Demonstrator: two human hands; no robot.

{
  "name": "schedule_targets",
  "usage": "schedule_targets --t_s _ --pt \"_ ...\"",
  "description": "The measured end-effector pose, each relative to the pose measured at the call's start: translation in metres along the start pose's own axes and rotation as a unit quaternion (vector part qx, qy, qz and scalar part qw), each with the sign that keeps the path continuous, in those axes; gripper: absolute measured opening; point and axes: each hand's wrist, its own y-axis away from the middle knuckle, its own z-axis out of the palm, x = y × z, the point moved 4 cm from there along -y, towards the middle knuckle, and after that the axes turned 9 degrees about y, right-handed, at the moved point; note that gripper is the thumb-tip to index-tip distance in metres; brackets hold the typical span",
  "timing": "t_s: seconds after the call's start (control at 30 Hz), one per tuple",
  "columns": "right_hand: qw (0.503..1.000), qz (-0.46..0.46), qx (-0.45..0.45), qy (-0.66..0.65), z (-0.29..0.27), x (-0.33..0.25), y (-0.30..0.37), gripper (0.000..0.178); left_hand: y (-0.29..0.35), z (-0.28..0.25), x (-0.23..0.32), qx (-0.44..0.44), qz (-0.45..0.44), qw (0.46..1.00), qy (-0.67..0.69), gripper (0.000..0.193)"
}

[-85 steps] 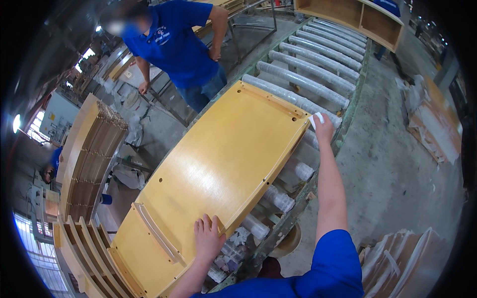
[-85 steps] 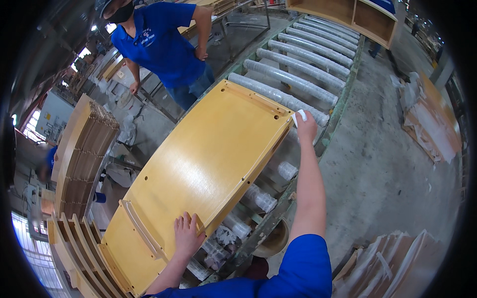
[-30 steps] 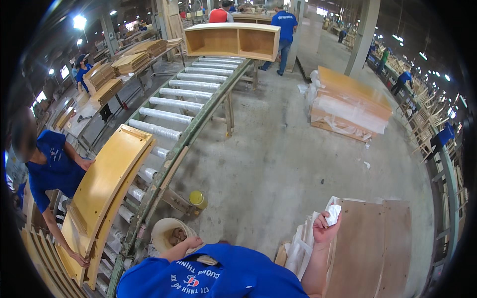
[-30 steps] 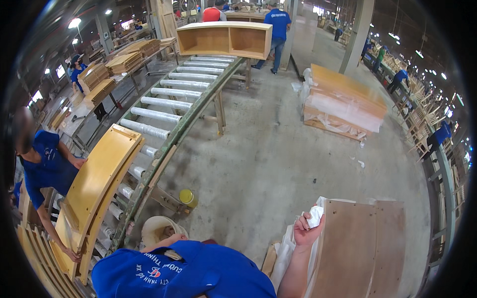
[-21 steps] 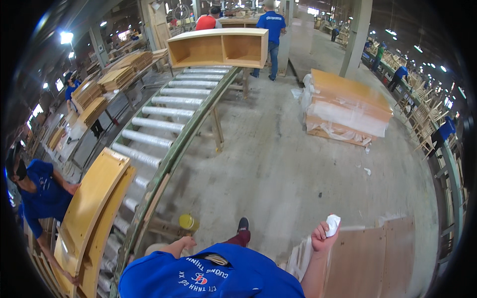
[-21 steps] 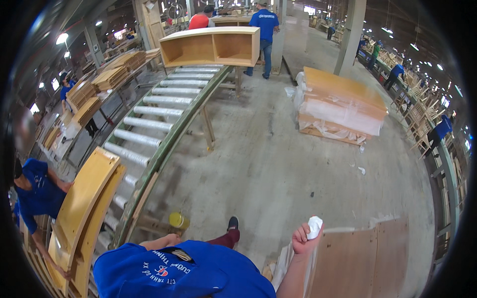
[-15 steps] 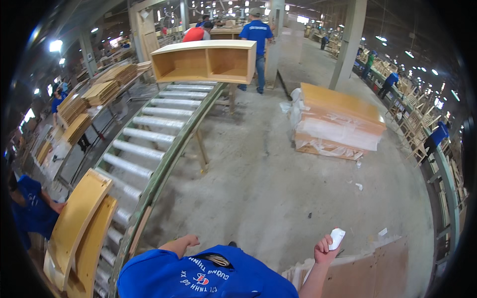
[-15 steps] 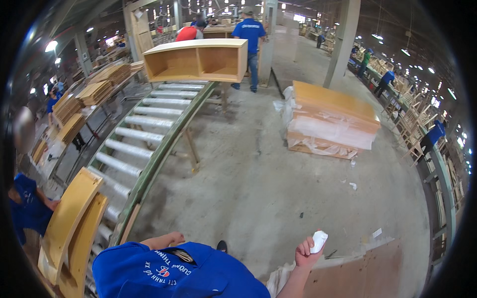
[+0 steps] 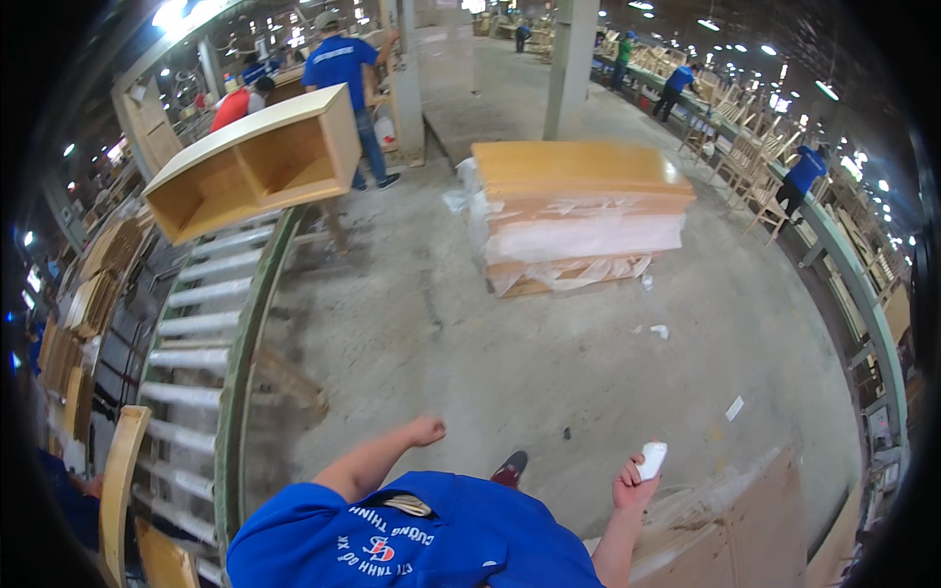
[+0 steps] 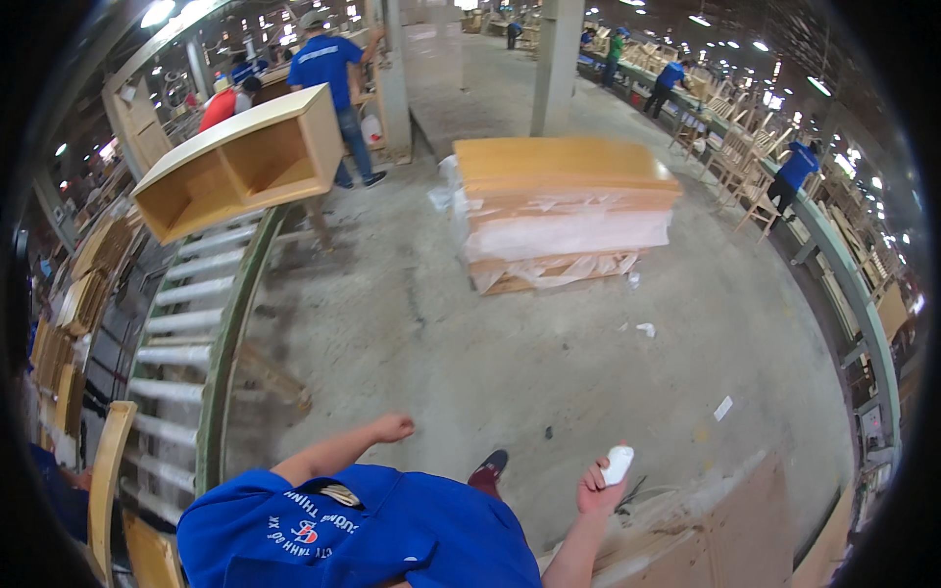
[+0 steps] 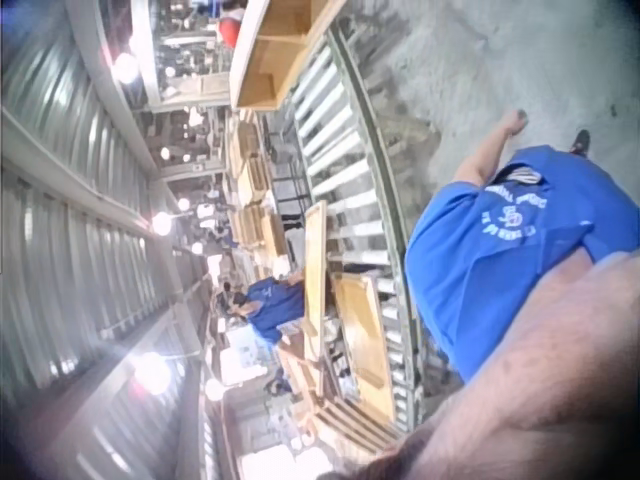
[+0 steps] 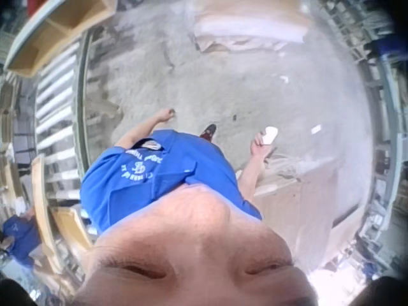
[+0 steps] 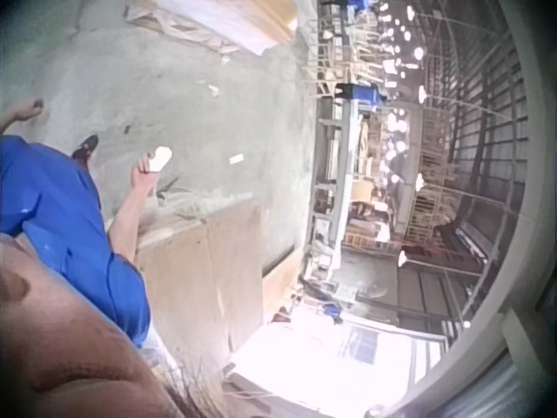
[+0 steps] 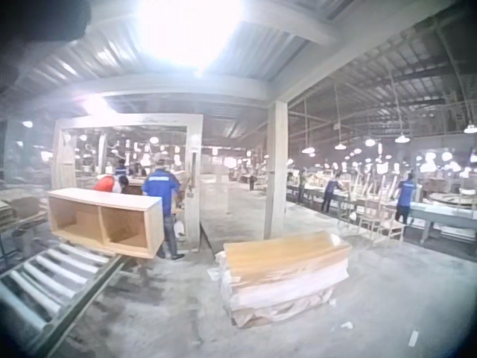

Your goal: The person sits on the floor and wipes small wrapped items with a cloth, placing them into a bucket. Then the person stands and wipes the surface of large yellow wooden panels with a white cloth.

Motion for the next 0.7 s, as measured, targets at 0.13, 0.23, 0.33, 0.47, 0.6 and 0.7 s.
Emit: schedule_targets --t_s 0.13,0.23,0.33,0.47,0.6,0.7 --pt "0.998 0.013 -0.009 0.060 0.069 -0.023 -0.134 0.033 -0.036 -0.006 0.001 -0.075 -0.093 0.992 0.029 0.040" --pt "0.991 0.089 -0.039 0.092 0.122 -0.012 -0.225 0.032 -0.048 -0.023 -0.017 -0.022 -0.134 0.990 0.046 0.043" --pt "0.979 0.156 -0.073 0.109 0.175 0.024 -0.312 0.035 -0.078 -0.043 -0.043 0.011 -0.228 0.967 0.112 0.048" --pt "0.971 0.196 -0.096 0.095 0.228 0.070 -0.412 0.037 -0.124 -0.060 -0.075 -0.002 -0.289 0.947 0.139 0.047" --pt "0.975 0.156 -0.139 0.070 0.258 0.096 -0.501 0.040 -0.213 -0.118 -0.075 -0.049 -0.242 0.965 0.090 0.040" --pt "0.981 0.150 -0.111 0.049 0.274 0.112 -0.554 0.043 -0.293 -0.188 -0.063 -0.055 -0.160 0.985 0.016 0.036"
